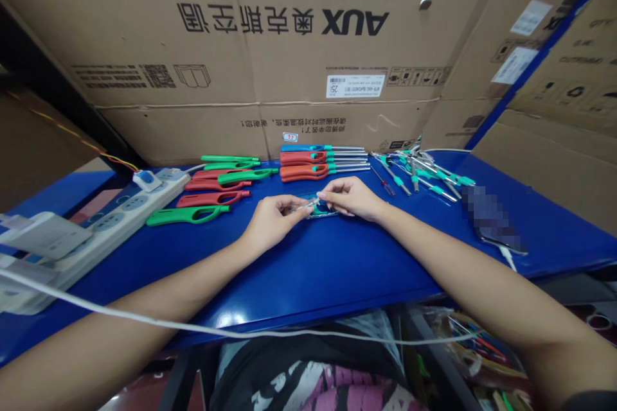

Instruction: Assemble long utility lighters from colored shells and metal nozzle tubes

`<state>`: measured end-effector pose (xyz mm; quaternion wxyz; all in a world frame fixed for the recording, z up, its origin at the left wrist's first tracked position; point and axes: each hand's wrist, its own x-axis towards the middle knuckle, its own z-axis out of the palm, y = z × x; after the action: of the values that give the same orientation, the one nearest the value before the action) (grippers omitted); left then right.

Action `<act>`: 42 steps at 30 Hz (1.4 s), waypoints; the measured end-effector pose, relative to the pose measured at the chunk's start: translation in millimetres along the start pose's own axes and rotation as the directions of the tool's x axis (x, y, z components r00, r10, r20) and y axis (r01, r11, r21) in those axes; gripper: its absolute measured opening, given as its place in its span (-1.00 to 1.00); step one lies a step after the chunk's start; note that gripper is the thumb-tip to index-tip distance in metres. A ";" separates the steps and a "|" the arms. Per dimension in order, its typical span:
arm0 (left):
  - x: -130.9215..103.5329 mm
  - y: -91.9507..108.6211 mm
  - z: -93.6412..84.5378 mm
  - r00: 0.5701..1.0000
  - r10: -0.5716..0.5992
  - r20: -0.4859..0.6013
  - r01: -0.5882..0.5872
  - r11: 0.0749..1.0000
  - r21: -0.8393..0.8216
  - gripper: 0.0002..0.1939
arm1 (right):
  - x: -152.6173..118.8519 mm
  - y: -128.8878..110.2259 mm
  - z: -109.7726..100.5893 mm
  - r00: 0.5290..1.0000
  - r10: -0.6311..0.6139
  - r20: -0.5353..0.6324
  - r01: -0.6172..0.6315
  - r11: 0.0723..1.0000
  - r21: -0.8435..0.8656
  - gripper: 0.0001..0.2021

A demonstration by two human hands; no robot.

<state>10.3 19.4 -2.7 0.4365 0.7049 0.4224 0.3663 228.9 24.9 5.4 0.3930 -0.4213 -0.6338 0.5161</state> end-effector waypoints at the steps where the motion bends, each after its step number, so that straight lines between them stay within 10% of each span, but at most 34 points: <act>1: 0.1 0.0 0.2 1.000 -0.002 -0.006 0.002 1.000 -0.014 -0.58 | 0.1 0.0 0.2 1.000 0.000 -0.003 0.000 1.000 0.002 -0.63; 20: 4.4 -3.0 4.0 0.999 0.047 -0.006 -0.047 0.998 -0.035 -0.58 | 1.8 1.7 8.4 0.996 -0.046 -0.077 0.049 0.998 0.027 -0.59; 31: 12.6 14.3 -37.2 0.973 0.196 0.121 -0.230 0.794 0.562 -0.78 | 6.1 0.3 -2.6 0.991 -0.010 -0.133 0.025 0.993 0.113 -0.69; 42: 11.9 7.5 -32.3 0.975 0.127 0.182 -0.210 0.799 0.564 -0.79 | 7.2 2.2 -5.0 0.990 0.020 -0.141 -0.003 0.993 0.119 -0.72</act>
<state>-11.8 38.1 17.3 0.1942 0.8621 0.4188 0.2089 231.4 33.6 4.5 0.4586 -0.4366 -0.5699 0.5237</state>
